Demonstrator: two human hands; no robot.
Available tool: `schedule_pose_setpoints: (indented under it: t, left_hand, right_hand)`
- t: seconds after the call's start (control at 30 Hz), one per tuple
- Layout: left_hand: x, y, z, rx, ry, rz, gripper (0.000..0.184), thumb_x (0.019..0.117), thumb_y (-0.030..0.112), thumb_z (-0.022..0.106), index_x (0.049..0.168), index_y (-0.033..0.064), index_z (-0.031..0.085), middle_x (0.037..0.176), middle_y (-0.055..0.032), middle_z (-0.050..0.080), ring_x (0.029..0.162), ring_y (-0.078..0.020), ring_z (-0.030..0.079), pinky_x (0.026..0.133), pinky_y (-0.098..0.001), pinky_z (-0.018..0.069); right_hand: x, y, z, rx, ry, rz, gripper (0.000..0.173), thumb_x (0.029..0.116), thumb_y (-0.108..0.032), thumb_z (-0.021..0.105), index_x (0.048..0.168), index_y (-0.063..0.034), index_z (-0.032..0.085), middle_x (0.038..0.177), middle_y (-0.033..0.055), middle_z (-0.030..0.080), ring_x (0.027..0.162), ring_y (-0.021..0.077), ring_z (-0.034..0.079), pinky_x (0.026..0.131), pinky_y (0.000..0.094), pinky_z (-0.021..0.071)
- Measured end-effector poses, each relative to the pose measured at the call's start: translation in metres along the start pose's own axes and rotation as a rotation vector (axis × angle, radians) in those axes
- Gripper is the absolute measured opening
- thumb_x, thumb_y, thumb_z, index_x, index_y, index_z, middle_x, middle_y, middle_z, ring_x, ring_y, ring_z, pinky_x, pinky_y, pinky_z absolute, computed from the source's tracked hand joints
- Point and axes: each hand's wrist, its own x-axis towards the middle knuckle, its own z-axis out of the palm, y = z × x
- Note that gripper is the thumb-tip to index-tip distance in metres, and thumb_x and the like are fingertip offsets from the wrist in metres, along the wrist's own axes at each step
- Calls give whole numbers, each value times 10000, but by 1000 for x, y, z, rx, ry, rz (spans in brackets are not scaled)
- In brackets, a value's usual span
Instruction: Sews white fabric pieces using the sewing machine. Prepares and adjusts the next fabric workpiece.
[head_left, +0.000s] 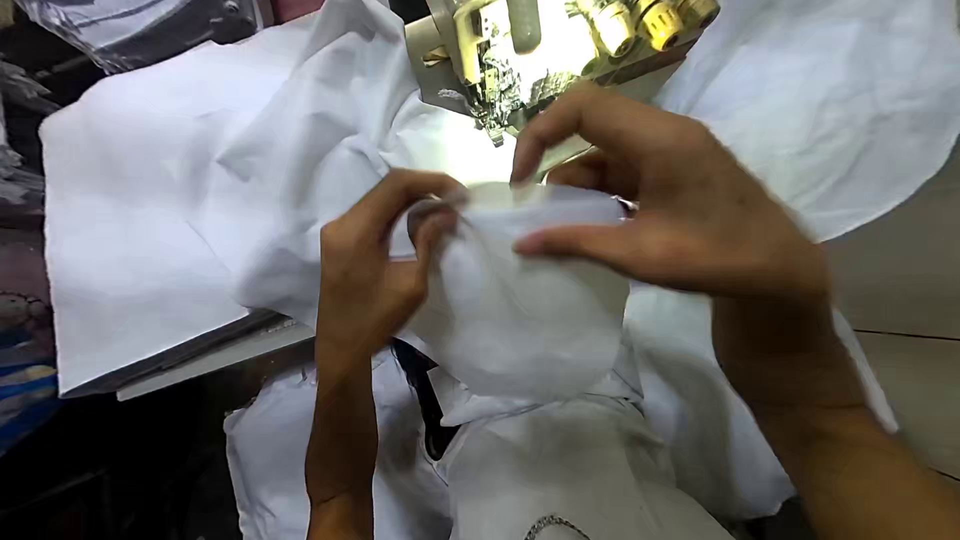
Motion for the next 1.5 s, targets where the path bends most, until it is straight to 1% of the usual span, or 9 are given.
schedule_pose_setpoints:
  t: [0.17,0.33,0.47,0.6,0.77,0.9,1.13,1.23,1.5]
  left_hand:
    - [6,-64,5,352,-27,-343,266,1031,213,603,1252,67,631,1185,-151,675,1077,-265,661,926,-466,531]
    - [27,-63,6,448,-45,-124,321,982,272,617,1217,61,677,1215,-199,620,1131,-384,548,946,-524,429]
    - [59,-65,20,367,-189,-58,390,975,361,653,1211,51,665,1084,-140,666,1067,-342,586,921,-542,423]
    - [83,-69,26,295,-307,-43,172,963,227,654,1028,74,697,911,-66,661,922,-231,617,862,-458,453]
    - [85,-72,26,52,-171,-14,156,1054,132,506,1090,22,611,941,-42,624,836,-57,602,764,-215,509]
    - [84,-73,29,-260,-75,-102,27,1044,69,522,1039,50,540,810,34,594,723,-12,586,679,-185,501]
    - [84,-33,32,-143,-116,-360,29,1066,108,520,1084,88,532,811,38,560,713,-7,541,691,-162,459]
    - [87,-61,47,32,-110,-77,172,1030,195,585,1119,57,638,946,-15,661,873,-62,639,803,-234,531]
    - [75,-61,60,339,-30,-69,262,961,229,665,1191,105,641,1014,-36,699,1009,-203,636,903,-386,486]
  right_hand:
    - [-25,68,69,32,421,305,357,996,-147,656,1316,-128,500,1019,23,680,707,114,621,545,247,495]
    - [-46,79,105,152,480,402,324,996,-237,674,1270,-99,570,982,16,716,735,71,652,618,229,532]
    - [-43,82,111,158,483,403,280,981,-211,701,1220,-97,609,908,2,688,671,58,603,578,203,496]
    - [-42,82,112,161,521,397,142,974,-174,708,1094,-103,683,830,-16,680,647,41,602,560,185,488]
    - [-48,89,116,234,554,381,103,967,-148,715,1052,-99,686,835,-21,678,640,33,595,548,170,482]
    - [-51,91,119,247,565,365,104,961,-135,717,1048,-87,685,869,-21,680,685,25,607,596,165,504]
    - [-54,91,120,225,565,360,104,956,-132,718,1041,-80,690,884,-17,689,712,29,620,632,175,520]
    - [-56,87,119,226,524,383,142,971,-186,698,1072,-86,697,861,-20,683,677,31,600,604,181,504]
    - [-36,79,107,289,550,440,131,1008,-223,676,1043,-97,675,684,-20,669,511,57,564,441,198,438]
